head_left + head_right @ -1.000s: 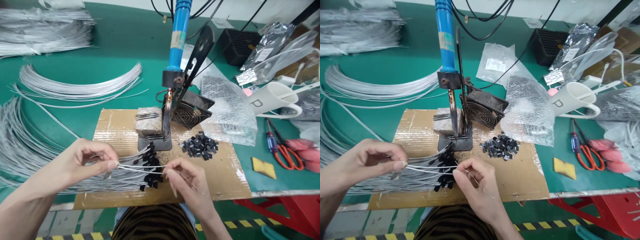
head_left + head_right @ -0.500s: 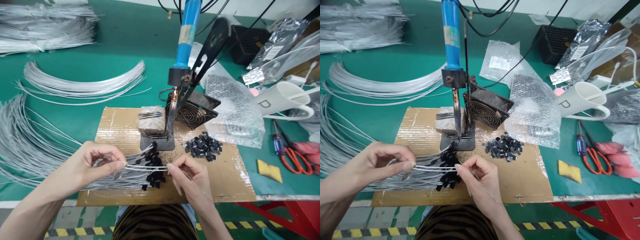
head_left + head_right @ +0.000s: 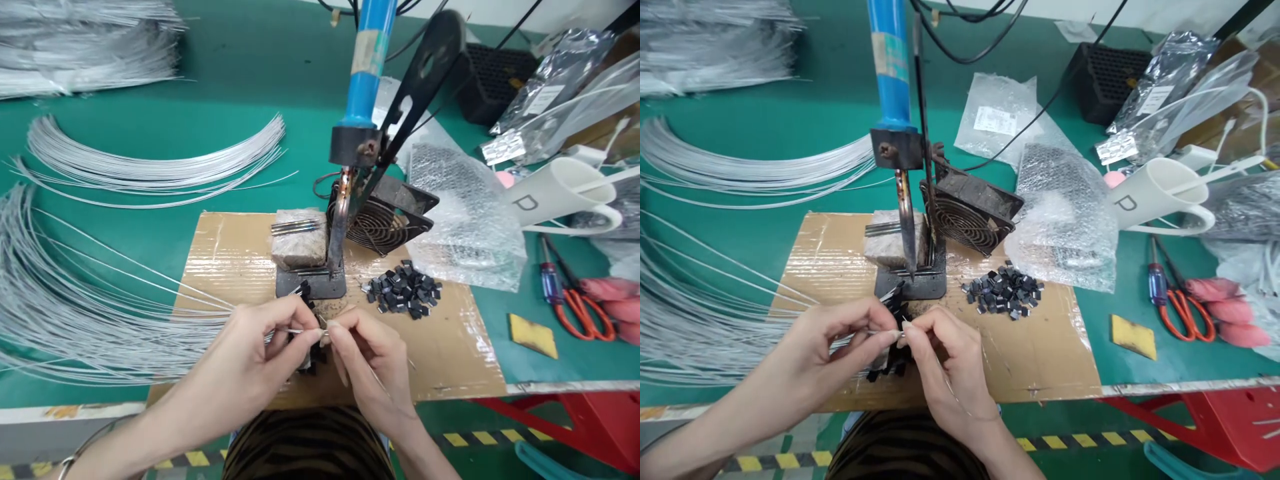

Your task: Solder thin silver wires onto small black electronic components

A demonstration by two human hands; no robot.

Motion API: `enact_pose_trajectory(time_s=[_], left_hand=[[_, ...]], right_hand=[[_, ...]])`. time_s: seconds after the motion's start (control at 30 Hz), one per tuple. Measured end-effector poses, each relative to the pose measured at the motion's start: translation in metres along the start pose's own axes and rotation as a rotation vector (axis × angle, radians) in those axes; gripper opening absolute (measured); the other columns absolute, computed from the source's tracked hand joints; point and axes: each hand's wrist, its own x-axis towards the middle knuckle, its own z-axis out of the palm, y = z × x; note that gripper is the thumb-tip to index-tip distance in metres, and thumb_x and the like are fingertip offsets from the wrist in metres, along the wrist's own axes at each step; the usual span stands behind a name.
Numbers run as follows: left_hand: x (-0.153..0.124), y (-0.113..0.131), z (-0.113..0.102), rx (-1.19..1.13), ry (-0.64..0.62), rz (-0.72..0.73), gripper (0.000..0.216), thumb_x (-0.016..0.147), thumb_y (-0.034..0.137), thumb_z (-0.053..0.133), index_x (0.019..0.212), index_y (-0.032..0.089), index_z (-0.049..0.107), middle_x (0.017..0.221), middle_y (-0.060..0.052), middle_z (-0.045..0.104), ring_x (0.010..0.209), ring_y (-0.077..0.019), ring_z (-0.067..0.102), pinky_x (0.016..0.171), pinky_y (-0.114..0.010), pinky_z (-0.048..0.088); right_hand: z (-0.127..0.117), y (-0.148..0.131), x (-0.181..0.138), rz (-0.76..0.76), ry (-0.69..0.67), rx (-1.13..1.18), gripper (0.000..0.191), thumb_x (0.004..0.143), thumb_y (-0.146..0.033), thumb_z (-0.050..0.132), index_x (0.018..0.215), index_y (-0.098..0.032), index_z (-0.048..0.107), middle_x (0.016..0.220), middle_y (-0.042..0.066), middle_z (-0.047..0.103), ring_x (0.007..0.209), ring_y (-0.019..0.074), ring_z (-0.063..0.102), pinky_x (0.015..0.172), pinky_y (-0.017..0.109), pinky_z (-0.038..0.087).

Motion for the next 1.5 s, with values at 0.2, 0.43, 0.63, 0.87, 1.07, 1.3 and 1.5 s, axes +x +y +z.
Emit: enact_pose_trajectory(time_s=[0.2, 0.43, 0.63, 0.87, 1.07, 1.3, 1.5], left_hand=[[0.008, 0.0, 0.004, -0.215, 0.096, -0.038, 0.029, 0.098, 0.041, 0.06, 0.08, 0.019, 0.067, 0.065, 0.003, 0.056, 0.058, -0.0116, 0.041, 0.051, -0.024, 0.03], [0.008, -0.018, 0.004, -0.29, 0.184, -0.045, 0.025, 0.094, 0.04, 0.069, 0.08, 0.02, 0.071, 0.065, 0.001, 0.062, 0.058, -0.0106, 0.047, 0.053, -0.023, 0.033], [0.009, -0.015, 0.002, -0.341, 0.209, -0.012, 0.019, 0.093, 0.036, 0.072, 0.08, 0.021, 0.074, 0.066, 0.002, 0.066, 0.061, -0.0101, 0.054, 0.056, -0.02, 0.04], [0.007, -0.012, 0.002, -0.309, 0.214, 0.001, 0.016, 0.093, 0.034, 0.073, 0.083, 0.023, 0.077, 0.07, 0.001, 0.072, 0.064, -0.0106, 0.061, 0.058, -0.019, 0.043], [0.005, -0.003, 0.007, -0.247, 0.234, -0.058, 0.022, 0.092, 0.039, 0.07, 0.082, 0.021, 0.075, 0.07, -0.001, 0.072, 0.062, -0.0129, 0.059, 0.054, -0.023, 0.038], [0.0, 0.01, 0.013, -0.254, 0.279, -0.099, 0.021, 0.093, 0.037, 0.066, 0.081, 0.021, 0.072, 0.07, 0.001, 0.072, 0.065, -0.0129, 0.06, 0.059, -0.024, 0.039], [0.001, -0.004, 0.013, -0.219, 0.243, -0.011, 0.024, 0.097, 0.038, 0.065, 0.083, 0.021, 0.071, 0.066, 0.0, 0.068, 0.06, -0.0134, 0.056, 0.052, -0.024, 0.035]], right_hand=[[0.003, 0.004, 0.001, 0.14, 0.139, 0.159, 0.029, 0.107, -0.036, 0.06, 0.083, -0.021, 0.067, 0.058, -0.008, 0.05, 0.043, 0.005, 0.045, 0.044, 0.018, 0.036], [-0.014, 0.007, 0.005, 0.079, 0.21, 0.528, 0.057, 0.111, -0.055, 0.038, 0.107, -0.019, 0.082, 0.088, 0.008, 0.074, 0.073, 0.0169, 0.071, 0.062, 0.028, 0.063], [0.0, 0.003, 0.002, 0.164, 0.204, 0.409, 0.032, 0.106, -0.04, 0.061, 0.094, -0.023, 0.085, 0.077, 0.001, 0.071, 0.06, 0.0081, 0.066, 0.056, 0.016, 0.057], [0.008, -0.005, 0.005, 0.127, 0.161, 0.348, 0.015, 0.101, -0.03, 0.071, 0.1, -0.028, 0.086, 0.082, 0.0, 0.074, 0.062, 0.0072, 0.067, 0.058, 0.015, 0.059], [0.012, -0.004, 0.004, 0.187, 0.131, 0.491, 0.013, 0.098, -0.03, 0.074, 0.101, -0.027, 0.087, 0.081, 0.001, 0.076, 0.059, 0.0077, 0.066, 0.056, 0.016, 0.06], [0.016, 0.0, 0.004, 0.249, 0.126, 0.657, 0.008, 0.092, -0.029, 0.081, 0.095, -0.023, 0.086, 0.072, 0.0, 0.077, 0.049, 0.0072, 0.063, 0.048, 0.016, 0.057], [0.016, -0.007, 0.005, 0.316, 0.145, 0.679, 0.009, 0.089, -0.03, 0.083, 0.088, -0.021, 0.086, 0.07, 0.0, 0.075, 0.047, 0.0068, 0.06, 0.044, 0.016, 0.054]])
